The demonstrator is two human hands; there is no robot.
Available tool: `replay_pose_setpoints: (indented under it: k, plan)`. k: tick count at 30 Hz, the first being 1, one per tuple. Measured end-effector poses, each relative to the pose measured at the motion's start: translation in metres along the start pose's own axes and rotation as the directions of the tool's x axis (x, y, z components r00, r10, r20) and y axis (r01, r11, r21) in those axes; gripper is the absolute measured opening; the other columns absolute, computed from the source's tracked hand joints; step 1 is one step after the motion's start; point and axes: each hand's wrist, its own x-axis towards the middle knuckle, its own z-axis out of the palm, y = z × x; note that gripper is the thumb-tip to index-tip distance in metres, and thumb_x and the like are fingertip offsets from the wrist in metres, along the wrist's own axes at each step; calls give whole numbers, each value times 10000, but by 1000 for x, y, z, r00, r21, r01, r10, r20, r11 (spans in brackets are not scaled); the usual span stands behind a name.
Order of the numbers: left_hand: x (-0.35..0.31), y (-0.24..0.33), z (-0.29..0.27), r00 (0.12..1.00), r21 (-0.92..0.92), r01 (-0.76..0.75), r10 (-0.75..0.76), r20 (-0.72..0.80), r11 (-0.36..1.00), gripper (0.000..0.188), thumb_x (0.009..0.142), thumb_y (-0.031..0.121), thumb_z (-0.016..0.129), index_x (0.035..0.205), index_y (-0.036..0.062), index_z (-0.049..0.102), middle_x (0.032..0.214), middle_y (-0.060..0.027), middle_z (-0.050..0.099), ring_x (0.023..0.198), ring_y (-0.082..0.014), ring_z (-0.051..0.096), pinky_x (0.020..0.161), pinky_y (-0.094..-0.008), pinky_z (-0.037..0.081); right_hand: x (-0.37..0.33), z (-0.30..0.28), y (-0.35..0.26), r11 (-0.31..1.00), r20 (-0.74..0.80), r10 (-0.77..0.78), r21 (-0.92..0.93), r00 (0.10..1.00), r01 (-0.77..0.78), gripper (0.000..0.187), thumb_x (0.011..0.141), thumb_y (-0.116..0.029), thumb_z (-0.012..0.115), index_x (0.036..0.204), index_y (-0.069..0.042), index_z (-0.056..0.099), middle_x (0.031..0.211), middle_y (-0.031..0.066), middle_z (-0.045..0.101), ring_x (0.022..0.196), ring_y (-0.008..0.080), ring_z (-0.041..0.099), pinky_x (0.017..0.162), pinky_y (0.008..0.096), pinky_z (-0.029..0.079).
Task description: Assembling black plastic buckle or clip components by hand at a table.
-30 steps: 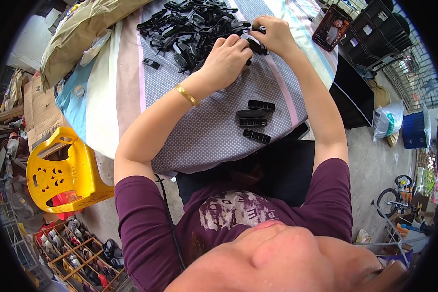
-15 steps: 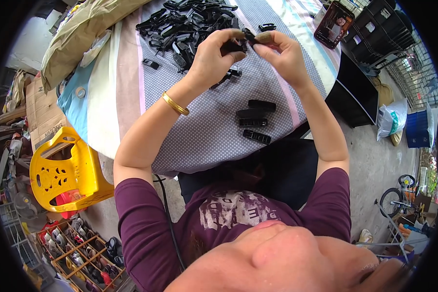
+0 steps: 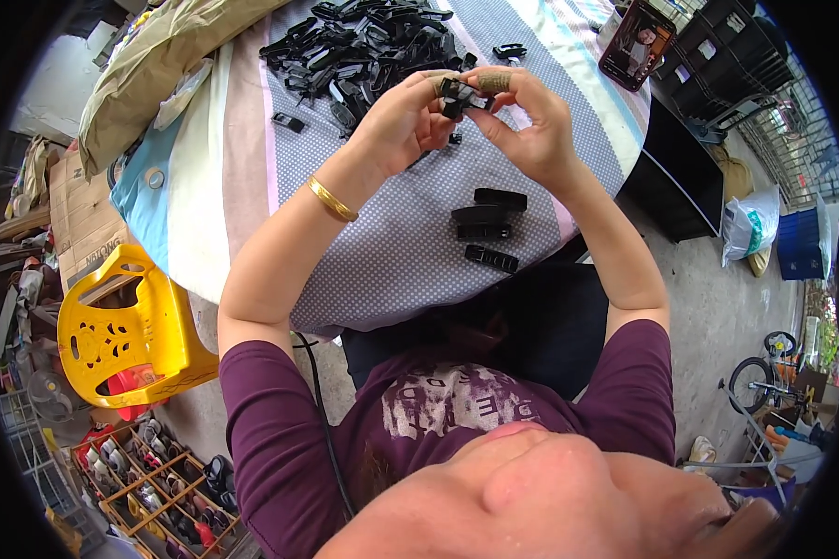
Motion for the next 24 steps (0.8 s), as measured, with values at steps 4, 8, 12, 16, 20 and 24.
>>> replay_pose_setpoints:
  k: [4,8,12,16,20,24]
  plan:
    - [-6,-2,12,996,106,-66,71,-47,992,240,939,267,426,1050,59,472,708,-29,515,502,-57,460,394,-193,312,-4,6,1,992,-35,123,-11,992,-123,264,768,-102,679,1004,-27,585,896,63,649,810,135,625,692,239,489]
    - [-9,-1,24,996,-45,-92,92,3,995,348,941,287,421,1194,50,450,710,-44,526,524,-86,495,392,-198,361,-4,4,5,925,-112,375,118,920,-363,274,786,-93,664,1028,-5,569,897,70,647,817,124,621,723,231,496]
    - [-10,-1,29,974,58,-214,209,85,975,381,908,228,502,1237,43,455,698,-38,536,554,-92,533,419,-175,405,-3,-6,7,833,-43,488,321,872,-451,266,806,-66,637,1043,16,550,908,85,641,828,128,617,752,232,500]
    - [-6,-5,13,930,362,-363,358,82,859,326,819,104,625,1128,16,568,678,0,565,566,-46,531,460,-147,425,-5,0,2,795,-20,534,351,845,-494,254,809,-57,630,1038,17,548,900,86,638,815,127,615,754,228,499]
    - [-2,-2,7,891,428,-416,455,14,802,295,793,90,656,1073,10,609,708,9,574,622,-37,515,548,-145,423,-6,-2,0,869,-64,454,252,889,-426,248,790,-61,651,1009,11,562,874,76,642,794,119,617,728,223,501]
    - [1,-4,1,870,440,-457,491,41,773,329,763,71,681,1068,-22,600,817,-40,627,732,-69,567,671,-176,473,-6,2,-6,899,-15,420,139,907,-414,238,759,-77,687,964,-5,589,831,59,650,752,108,621,673,221,502]
